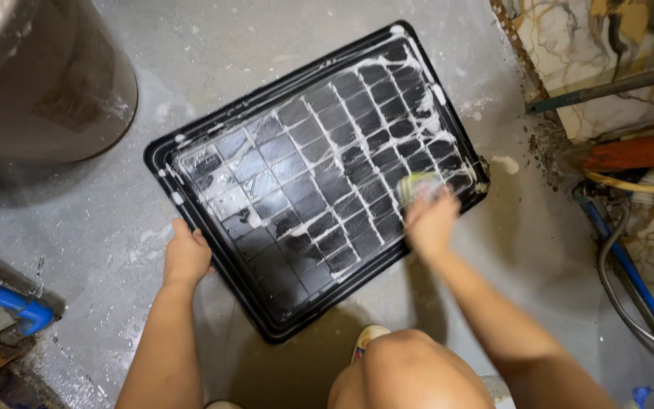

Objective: The person cleans a black plastic tray in a bathroom. They rinse the tray with a handheld shower head, apply liquid soap, and scrub both sides with a sponge. Finally, they rinse the soap off the tray with water.

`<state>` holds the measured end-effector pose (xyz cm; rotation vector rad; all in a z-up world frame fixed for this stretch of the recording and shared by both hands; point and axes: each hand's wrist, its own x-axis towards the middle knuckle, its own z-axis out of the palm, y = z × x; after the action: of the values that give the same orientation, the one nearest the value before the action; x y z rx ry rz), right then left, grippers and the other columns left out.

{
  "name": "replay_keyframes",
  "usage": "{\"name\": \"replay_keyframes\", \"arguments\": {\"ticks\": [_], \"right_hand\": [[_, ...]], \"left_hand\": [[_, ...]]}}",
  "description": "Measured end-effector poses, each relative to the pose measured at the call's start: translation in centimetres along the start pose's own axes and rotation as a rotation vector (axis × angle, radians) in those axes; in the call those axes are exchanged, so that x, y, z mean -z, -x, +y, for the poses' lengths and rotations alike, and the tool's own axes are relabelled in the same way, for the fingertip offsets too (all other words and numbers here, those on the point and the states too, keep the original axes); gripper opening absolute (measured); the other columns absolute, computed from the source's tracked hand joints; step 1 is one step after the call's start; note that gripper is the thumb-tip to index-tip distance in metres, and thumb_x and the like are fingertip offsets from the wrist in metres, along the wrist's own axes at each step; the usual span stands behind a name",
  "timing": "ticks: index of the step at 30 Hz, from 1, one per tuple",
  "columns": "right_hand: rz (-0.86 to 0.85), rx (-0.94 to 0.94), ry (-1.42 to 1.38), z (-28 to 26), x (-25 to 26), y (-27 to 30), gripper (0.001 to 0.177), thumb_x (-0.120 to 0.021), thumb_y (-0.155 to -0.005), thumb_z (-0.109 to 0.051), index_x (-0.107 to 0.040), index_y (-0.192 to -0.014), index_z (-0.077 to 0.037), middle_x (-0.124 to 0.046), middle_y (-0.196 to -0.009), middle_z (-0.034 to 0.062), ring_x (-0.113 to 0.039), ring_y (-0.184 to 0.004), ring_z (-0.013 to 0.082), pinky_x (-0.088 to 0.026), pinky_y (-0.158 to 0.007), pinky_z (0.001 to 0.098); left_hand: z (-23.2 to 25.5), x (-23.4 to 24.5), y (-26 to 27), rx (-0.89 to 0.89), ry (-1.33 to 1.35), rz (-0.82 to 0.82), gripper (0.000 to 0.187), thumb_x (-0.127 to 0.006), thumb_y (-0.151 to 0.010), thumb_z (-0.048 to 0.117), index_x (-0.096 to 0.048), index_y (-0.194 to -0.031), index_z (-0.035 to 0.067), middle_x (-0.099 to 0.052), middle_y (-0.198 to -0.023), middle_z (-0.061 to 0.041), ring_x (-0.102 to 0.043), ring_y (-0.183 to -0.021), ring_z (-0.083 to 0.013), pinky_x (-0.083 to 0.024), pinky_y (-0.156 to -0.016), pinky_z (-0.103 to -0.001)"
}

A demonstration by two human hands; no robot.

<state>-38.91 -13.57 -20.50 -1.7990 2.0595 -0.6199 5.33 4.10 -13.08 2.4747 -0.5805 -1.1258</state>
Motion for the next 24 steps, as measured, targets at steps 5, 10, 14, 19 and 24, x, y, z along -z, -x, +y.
{"name": "replay_keyframes", "arguments": {"ticks": [5,10,14,19,24], "right_hand": [[-0.125,0.096,0.204,3.4,1.0,-1.0,0.019,-0.059,-0.1,-0.025,-0.063,-0.101,-0.006,-0.067,-0.106,0.0176,-0.064,-0.093,0.0332,-0.052,-0.091,0.0428],[0.134,-0.001,0.467,3.6,-0.3,-13.9,0.046,-0.056,-0.096,-0.035,-0.067,-0.129,-0.006,-0.065,-0.12,0.0321,-0.056,-0.113,0.0543,-0.036,-0.101,0.0685],[-0.109,-0.22,0.411,-5.2,-3.7,-22.0,0.053,-0.044,-0.101,-0.047,-0.065,-0.13,-0.008,-0.067,-0.124,0.026,-0.055,-0.124,0.0473,-0.032,-0.111,0.0587],[-0.164,0.078,0.308,-13.6,-6.8,-27.9,0.044,-0.047,-0.1,-0.035,-0.063,-0.13,-0.007,-0.066,-0.125,0.0273,-0.057,-0.122,0.0466,-0.029,-0.112,0.0588],[-0.289,0.433,0.466,-22.0,-7.2,-26.0,0.05,-0.055,-0.087,-0.033,-0.063,-0.134,-0.019,-0.059,-0.132,0.0261,-0.05,-0.124,0.053,-0.034,-0.1,0.0656]], "left_hand": [[-0.6,0.4,-0.2,0.023,-0.004,-0.036,0.02,-0.046,-0.106,0.016,-0.035,-0.113,0.001,-0.068,-0.076,-0.029,-0.068,-0.05,-0.0352,-0.055,-0.048,-0.045],[-0.5,0.3,-0.3,0.022,-0.009,-0.029,0.019,-0.046,-0.105,0.016,-0.036,-0.112,0.002,-0.068,-0.075,-0.028,-0.067,-0.049,-0.0352,-0.054,-0.049,-0.046],[-0.7,0.3,-0.5,0.023,-0.012,-0.031,0.019,-0.046,-0.105,0.017,-0.036,-0.112,0.002,-0.068,-0.077,-0.029,-0.068,-0.05,-0.0377,-0.055,-0.05,-0.047],[-1.7,-0.2,-1.2,-0.053,-0.017,-0.001,0.018,-0.048,-0.104,0.015,-0.037,-0.109,0.002,-0.069,-0.081,-0.03,-0.069,-0.053,-0.0406,-0.054,-0.052,-0.049],[-2.2,-0.2,-1.4,-0.017,0.052,-0.008,0.015,-0.049,-0.099,0.01,-0.038,-0.107,0.005,-0.069,-0.088,-0.029,-0.07,-0.057,-0.0417,-0.057,-0.051,-0.05]]}}
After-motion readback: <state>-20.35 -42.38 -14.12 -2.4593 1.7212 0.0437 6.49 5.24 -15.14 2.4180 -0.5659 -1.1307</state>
